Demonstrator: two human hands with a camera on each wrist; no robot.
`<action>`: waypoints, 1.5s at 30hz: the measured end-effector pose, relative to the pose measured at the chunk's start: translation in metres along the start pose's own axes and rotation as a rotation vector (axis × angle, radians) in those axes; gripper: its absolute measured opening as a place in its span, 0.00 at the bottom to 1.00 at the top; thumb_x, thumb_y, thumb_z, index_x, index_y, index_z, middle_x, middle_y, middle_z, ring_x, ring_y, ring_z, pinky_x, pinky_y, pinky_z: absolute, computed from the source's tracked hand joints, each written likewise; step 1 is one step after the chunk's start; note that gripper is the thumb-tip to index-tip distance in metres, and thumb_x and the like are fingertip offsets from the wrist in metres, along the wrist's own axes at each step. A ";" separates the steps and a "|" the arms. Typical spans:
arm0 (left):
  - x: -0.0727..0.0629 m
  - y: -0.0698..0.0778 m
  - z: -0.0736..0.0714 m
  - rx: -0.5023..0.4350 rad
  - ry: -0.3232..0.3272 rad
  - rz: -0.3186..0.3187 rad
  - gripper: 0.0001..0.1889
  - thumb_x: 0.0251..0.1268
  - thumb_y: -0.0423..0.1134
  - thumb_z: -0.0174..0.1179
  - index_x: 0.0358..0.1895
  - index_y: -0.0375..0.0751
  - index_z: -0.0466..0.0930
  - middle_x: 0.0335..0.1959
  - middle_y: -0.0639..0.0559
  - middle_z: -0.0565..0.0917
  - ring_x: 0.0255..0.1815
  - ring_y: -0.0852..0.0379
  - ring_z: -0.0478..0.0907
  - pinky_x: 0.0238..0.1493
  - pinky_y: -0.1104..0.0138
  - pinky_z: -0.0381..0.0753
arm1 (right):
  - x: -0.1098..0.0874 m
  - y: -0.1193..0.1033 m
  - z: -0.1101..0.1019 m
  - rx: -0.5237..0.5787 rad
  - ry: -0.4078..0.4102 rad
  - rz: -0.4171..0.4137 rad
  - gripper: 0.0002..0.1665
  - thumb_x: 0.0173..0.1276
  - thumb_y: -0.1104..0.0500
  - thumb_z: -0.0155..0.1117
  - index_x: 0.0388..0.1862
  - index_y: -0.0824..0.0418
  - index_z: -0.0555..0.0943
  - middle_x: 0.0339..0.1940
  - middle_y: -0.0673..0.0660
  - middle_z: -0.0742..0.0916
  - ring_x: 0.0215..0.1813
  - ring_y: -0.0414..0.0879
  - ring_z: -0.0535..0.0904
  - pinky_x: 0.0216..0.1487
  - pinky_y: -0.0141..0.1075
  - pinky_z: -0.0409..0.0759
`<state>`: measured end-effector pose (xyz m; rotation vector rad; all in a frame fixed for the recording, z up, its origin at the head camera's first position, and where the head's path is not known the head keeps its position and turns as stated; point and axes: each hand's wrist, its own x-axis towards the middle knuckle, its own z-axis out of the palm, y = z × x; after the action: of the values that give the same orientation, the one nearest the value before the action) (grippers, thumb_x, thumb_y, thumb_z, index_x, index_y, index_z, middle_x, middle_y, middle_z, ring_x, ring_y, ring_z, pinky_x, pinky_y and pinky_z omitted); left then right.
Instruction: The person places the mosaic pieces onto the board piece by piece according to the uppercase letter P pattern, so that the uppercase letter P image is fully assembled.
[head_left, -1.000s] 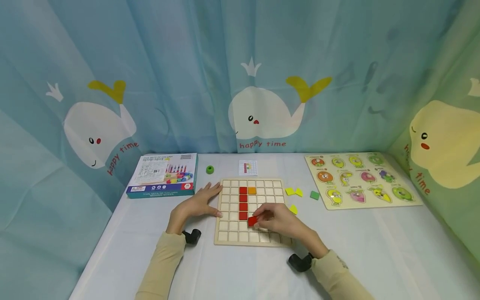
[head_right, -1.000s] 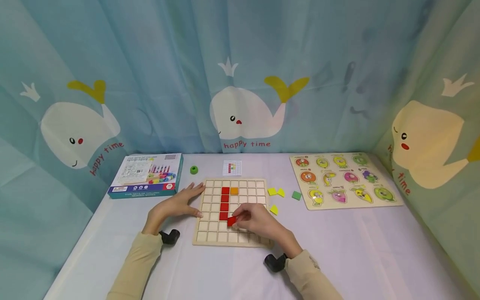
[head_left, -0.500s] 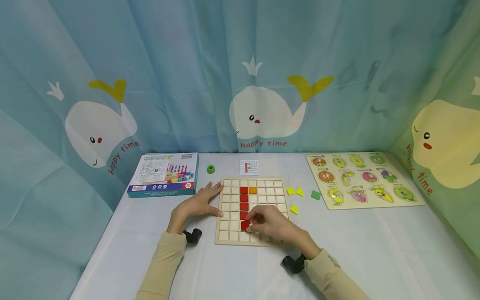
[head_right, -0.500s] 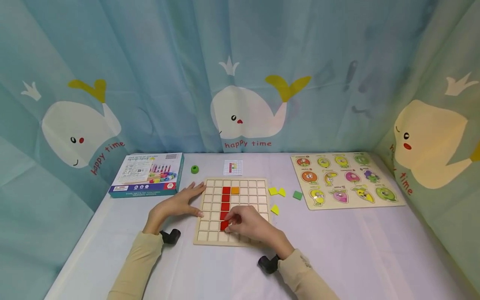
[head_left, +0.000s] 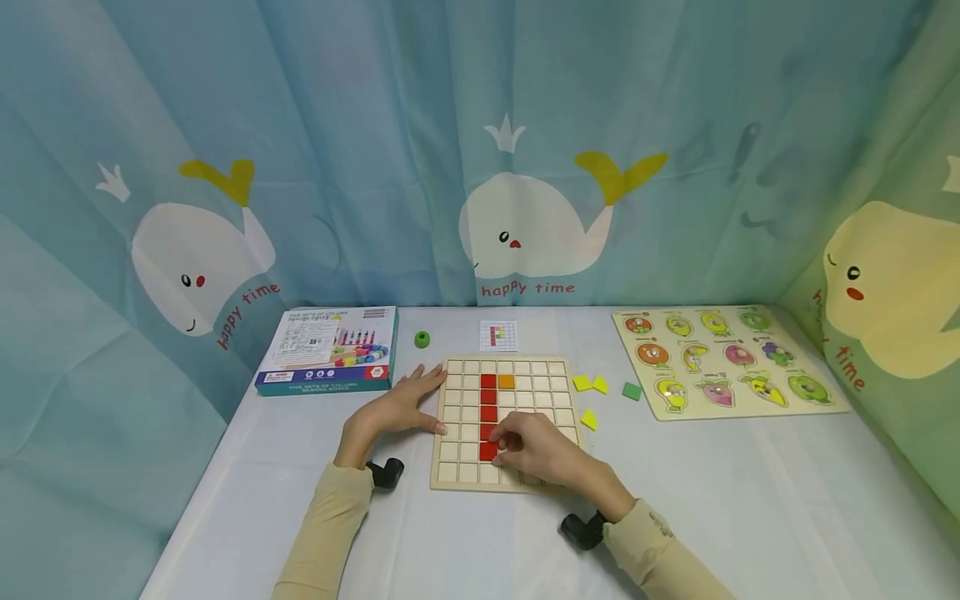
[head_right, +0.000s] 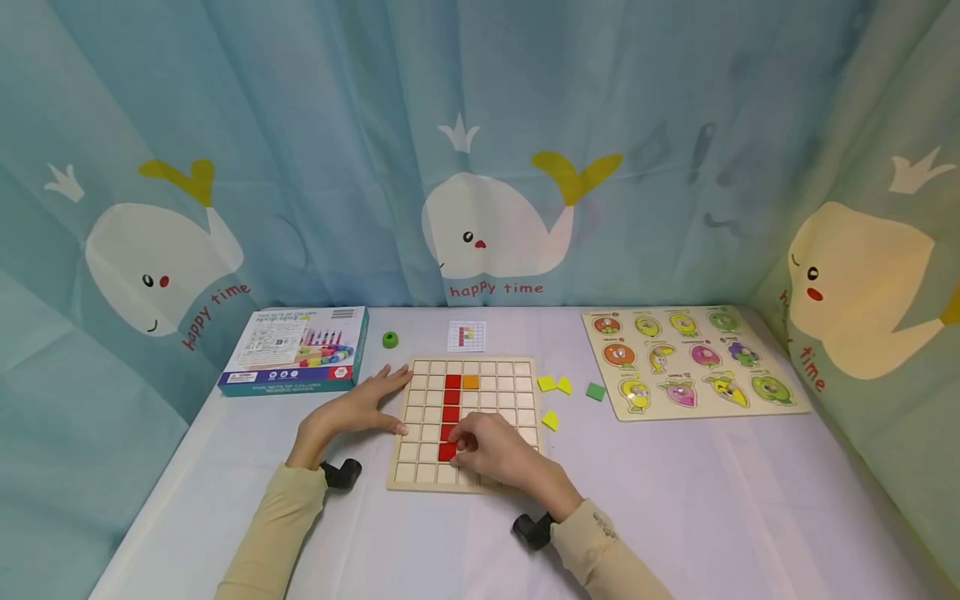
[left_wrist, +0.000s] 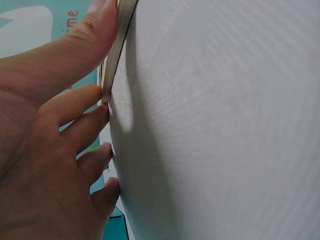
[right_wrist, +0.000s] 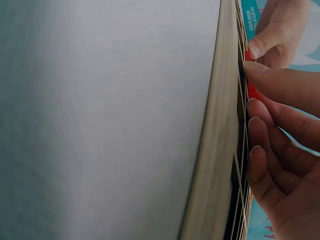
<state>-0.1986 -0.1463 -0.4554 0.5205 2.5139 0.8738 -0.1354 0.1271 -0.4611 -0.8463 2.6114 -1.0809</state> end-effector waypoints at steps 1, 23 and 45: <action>0.000 0.000 0.000 -0.001 0.000 0.000 0.52 0.58 0.47 0.76 0.83 0.45 0.55 0.86 0.49 0.50 0.87 0.40 0.36 0.83 0.39 0.40 | 0.000 0.000 0.000 -0.001 0.000 -0.006 0.10 0.62 0.65 0.76 0.42 0.63 0.87 0.32 0.47 0.84 0.35 0.37 0.77 0.37 0.28 0.79; -0.001 -0.001 0.005 -0.009 0.002 0.003 0.52 0.57 0.46 0.76 0.83 0.44 0.55 0.86 0.48 0.50 0.87 0.39 0.37 0.83 0.40 0.39 | 0.001 0.019 -0.049 0.044 0.202 0.017 0.07 0.69 0.65 0.70 0.45 0.63 0.88 0.40 0.53 0.90 0.38 0.42 0.81 0.40 0.33 0.82; 0.000 -0.004 0.002 -0.006 0.009 0.019 0.53 0.57 0.48 0.76 0.83 0.44 0.54 0.86 0.49 0.50 0.87 0.39 0.36 0.83 0.40 0.39 | -0.014 0.058 -0.095 -0.021 0.349 0.171 0.08 0.70 0.65 0.69 0.46 0.62 0.89 0.46 0.59 0.91 0.39 0.47 0.85 0.41 0.35 0.83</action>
<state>-0.1987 -0.1482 -0.4601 0.5403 2.5176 0.8916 -0.1847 0.2241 -0.4344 -0.4587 2.9139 -1.2495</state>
